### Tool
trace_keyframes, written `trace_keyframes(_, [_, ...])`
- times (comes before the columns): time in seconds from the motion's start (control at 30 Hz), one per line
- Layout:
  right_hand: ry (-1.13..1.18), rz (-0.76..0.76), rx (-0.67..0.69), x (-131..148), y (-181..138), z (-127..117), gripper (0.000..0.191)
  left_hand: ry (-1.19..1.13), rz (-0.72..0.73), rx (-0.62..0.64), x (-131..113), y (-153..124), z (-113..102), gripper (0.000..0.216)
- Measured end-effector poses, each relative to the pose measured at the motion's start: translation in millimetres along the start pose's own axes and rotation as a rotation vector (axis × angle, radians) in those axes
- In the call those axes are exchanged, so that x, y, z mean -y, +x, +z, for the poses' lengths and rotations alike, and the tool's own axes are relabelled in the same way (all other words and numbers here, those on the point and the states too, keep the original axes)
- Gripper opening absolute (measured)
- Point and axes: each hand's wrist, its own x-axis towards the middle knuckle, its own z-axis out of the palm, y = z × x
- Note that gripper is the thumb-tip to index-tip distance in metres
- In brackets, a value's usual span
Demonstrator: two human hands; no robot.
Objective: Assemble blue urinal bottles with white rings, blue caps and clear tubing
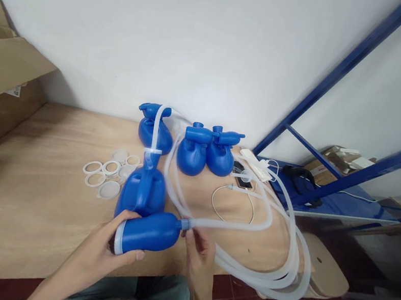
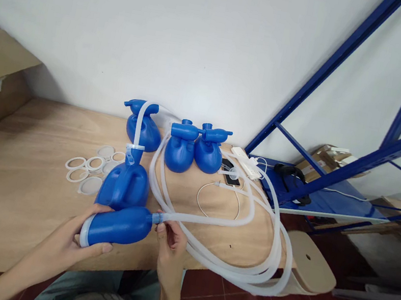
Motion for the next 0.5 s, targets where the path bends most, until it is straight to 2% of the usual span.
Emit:
trace_keyframes(0.13, [0.116, 0.041, -0.086, -10, -3, 4, 0.041, 0.025, 0.003, -0.056, 2, 1, -1, 0.058])
trace_keyframes(0.37, [0.212, 0.108, 0.008, -9, 0, 2, 0.036, -0.016, 0.046, -0.215, 3, -7, 2, 0.060])
trace_keyframes(0.43, [0.184, 0.083, 0.069, -9, 3, 6, 0.039, -0.073, 0.053, -0.294, 6, -7, -8, 0.059])
trace_keyframes(0.5, [0.102, 0.041, 0.134, -12, 6, 16, 0.046, -0.170, 0.044, -0.420, 11, -3, -27, 0.060])
